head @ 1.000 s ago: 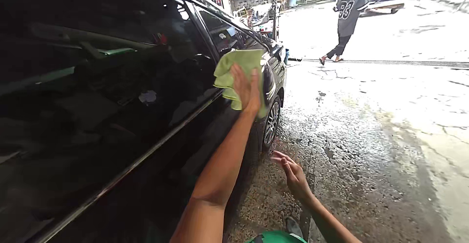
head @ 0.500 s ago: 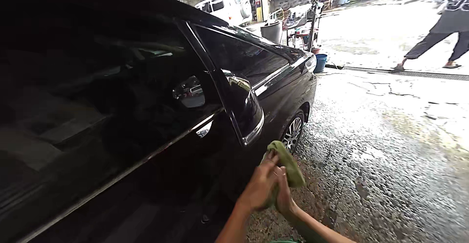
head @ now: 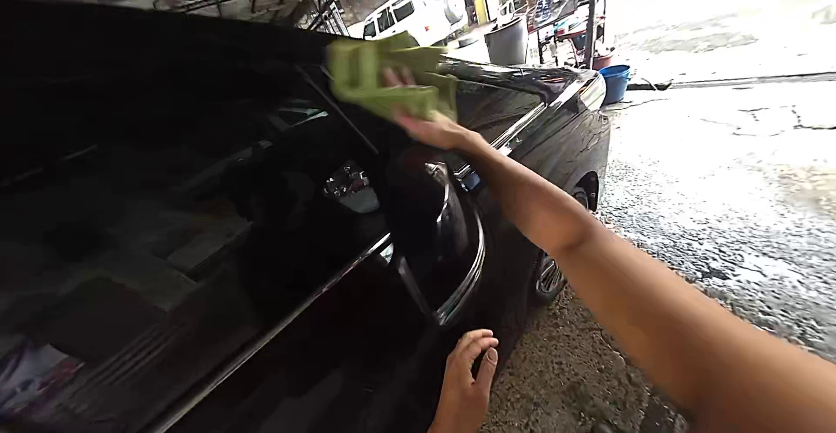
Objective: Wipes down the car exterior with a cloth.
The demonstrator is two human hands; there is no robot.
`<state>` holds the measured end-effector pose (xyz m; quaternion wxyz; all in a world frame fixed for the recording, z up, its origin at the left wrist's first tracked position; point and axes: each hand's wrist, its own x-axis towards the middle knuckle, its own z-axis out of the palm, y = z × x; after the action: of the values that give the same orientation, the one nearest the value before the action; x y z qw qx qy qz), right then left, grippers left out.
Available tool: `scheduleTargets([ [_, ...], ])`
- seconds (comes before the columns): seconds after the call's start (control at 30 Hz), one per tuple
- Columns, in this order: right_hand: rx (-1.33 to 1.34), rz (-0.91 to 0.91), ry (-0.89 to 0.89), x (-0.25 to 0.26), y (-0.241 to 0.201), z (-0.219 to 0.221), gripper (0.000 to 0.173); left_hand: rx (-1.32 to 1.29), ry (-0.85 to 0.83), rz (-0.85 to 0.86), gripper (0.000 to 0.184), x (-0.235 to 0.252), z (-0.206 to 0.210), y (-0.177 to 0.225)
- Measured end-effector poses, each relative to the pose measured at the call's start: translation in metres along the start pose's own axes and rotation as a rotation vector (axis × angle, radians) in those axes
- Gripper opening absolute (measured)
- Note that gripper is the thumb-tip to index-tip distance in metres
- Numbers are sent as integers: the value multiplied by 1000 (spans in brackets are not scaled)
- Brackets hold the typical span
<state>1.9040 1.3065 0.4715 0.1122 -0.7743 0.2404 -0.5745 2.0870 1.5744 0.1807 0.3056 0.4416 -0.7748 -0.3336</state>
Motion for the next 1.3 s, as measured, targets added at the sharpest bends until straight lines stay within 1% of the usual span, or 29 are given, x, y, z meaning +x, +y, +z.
scheduleTargets([
  [0.03, -118, -147, -12, 22, 25, 13, 53, 32, 4, 7, 32, 4, 9, -5],
  [0.1, -300, -380, 108, 40, 71, 23, 57, 100, 49, -9, 30, 15, 24, -16],
  [0.13, -353, -437, 168, 32, 90, 20, 58, 126, 85, -38, 29, 20, 31, -21],
  [0.2, -380, -413, 247, 1, 131, -4, 59, 168, 151, -105, 27, 29, 45, -27],
  [0.23, -377, -351, 299, -17, 158, -19, 56, 174, 176, -137, 26, 33, 52, -28],
  [0.3, -373, -50, 357, -62, 208, -53, 55, 169, 210, -188, 24, 35, 66, -25],
  [0.37, -367, 374, 430, -85, 247, -92, 66, 156, 237, -210, 23, 42, 77, -23],
  [0.4, -357, 526, 470, -83, 261, -106, 73, 142, 250, -223, 23, 43, 83, -23],
  [0.43, -376, 609, 474, -82, 265, -109, 78, 128, 259, -239, 23, 41, 90, -22],
  [0.47, -386, 622, 456, -83, 254, -102, 80, 115, 260, -261, 23, 41, 92, -21],
  [0.5, -380, 556, 411, -85, 228, -88, 80, 106, 263, -286, 22, 45, 90, -19],
  [0.53, -349, 435, 331, -92, 194, -69, 80, 106, 271, -309, 23, 52, 85, -18],
  [0.6, -290, 87, 122, -117, 143, -25, 70, 132, 297, -334, 25, 66, 73, -13],
  [0.63, -281, -50, 18, -125, 139, -12, 64, 143, 322, -328, 26, 70, 65, -9],
  [0.7, -329, -119, -117, -126, 155, -23, 61, 113, 390, -301, 27, 68, 48, 2],
  [0.73, -353, -66, -96, -125, 169, -41, 64, 79, 433, -295, 28, 59, 40, 7],
  [0.8, -363, 232, 17, -129, 198, -86, 72, 21, 530, -325, 29, 23, 34, 8],
  [0.83, -377, 414, 50, -130, 207, -107, 69, -14, 576, -361, 30, 0, 34, 5],
  [0.87, -367, 561, 78, -133, 210, -124, 59, -63, 617, -409, 31, -23, 37, 1],
  [0.9, -341, 655, 118, -141, 202, -134, 53, -121, 645, -460, 33, -47, 39, -4],
  [0.93, -258, 689, 149, -157, 182, -138, 55, -186, 658, -499, 36, -67, 40, -9],
  [1.03, 118, 765, 97, -234, 78, -107, 51, -510, 629, -471, 51, -99, 40, -19],
  [1.1, 279, 871, -148, -287, 1, -61, 51, -790, 538, -440, 72, -92, 44, -7],
  [1.13, 322, 884, -354, -310, -37, -37, 49, -942, 478, -439, 83, -85, 47, 2],
  [1.17, 339, 832, -605, -332, -70, -13, 47, -1125, 437, -435, 88, -79, 49, 11],
  [1.2, 324, 710, -873, -349, -95, 9, 50, -1334, 439, -423, 87, -74, 49, 19],
  [1.23, 278, 527, -1137, -358, -114, 24, 66, -1521, 476, -395, 81, -70, 46, 25],
  [1.27, 207, 393, -1253, -361, -130, 33, 81, -1642, 477, -363, 76, -67, 39, 28],
  [1.3, 147, 331, -1195, -363, -141, 34, 87, -1720, 475, -328, 72, -64, 29, 31],
])
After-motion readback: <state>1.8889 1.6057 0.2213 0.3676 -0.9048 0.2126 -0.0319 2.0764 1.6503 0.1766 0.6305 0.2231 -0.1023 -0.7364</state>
